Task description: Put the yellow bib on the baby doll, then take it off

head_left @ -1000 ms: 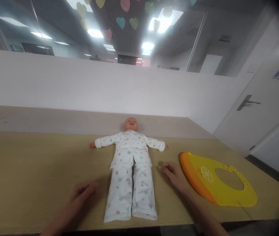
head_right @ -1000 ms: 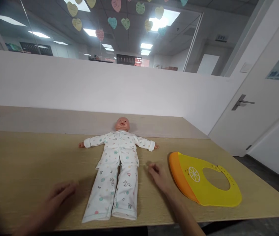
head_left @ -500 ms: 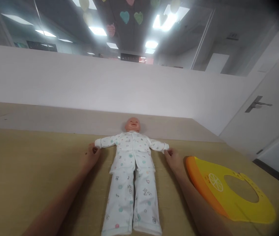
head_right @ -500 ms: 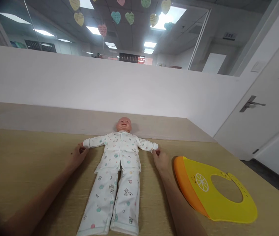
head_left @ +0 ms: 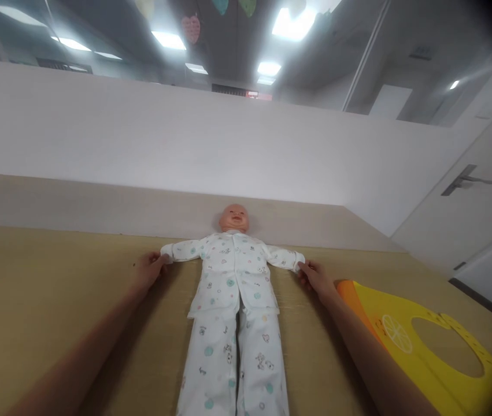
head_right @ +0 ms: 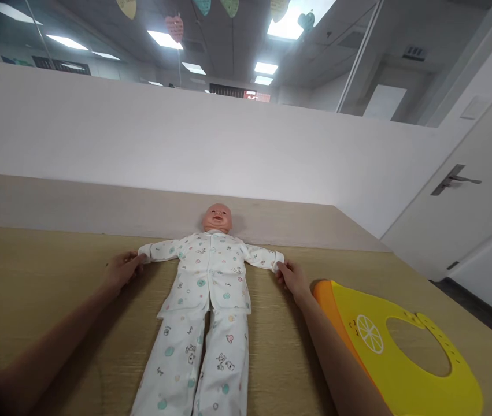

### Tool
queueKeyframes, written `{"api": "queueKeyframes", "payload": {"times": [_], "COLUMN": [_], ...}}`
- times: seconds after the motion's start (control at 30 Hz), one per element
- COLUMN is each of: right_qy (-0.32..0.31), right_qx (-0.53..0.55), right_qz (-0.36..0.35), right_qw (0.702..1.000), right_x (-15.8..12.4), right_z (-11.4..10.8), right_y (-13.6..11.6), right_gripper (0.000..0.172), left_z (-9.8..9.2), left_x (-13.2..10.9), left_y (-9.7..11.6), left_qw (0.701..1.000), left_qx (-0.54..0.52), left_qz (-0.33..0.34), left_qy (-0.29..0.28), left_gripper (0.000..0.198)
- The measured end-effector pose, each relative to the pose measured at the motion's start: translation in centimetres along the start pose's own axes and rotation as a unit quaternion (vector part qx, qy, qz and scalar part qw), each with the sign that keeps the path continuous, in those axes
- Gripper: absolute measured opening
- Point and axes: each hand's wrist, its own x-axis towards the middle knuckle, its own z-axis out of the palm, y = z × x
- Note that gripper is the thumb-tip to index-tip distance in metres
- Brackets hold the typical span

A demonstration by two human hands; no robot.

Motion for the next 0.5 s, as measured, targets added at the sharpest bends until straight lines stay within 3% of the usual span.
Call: {"api": "queueKeyframes", "payload": {"times": [0.3, 0.43, 0.5], "right_qy": [0.058, 0.136, 0.142], "right_qx": [-0.042, -0.091, -0.133], "right_qz": [0.018, -0.035, -0.095], "right_qw": [0.997, 0.986, 0.976], "right_x": [2.7, 0.9, -1.2], "right_z": [-0.4, 0.3, 1.0], "right_y": [0.1, 0.6, 0.6], "right_gripper": [0.020, 0.022, 0.024], "left_z": [-0.5, -0.6, -0.4], "left_x": [1.0, -0.5, -2.1], "left_y": [-0.7, -0.4, 0.0], "left_qw": [0.996, 0.994, 0.994], "left_qx": [-0.002, 0.018, 0.016], "left_qz": [-0.036, 0.003, 0.048], "left_qy": [0.082, 0.110, 0.096], "left_gripper": [0.025, 0.022, 0.023]}}
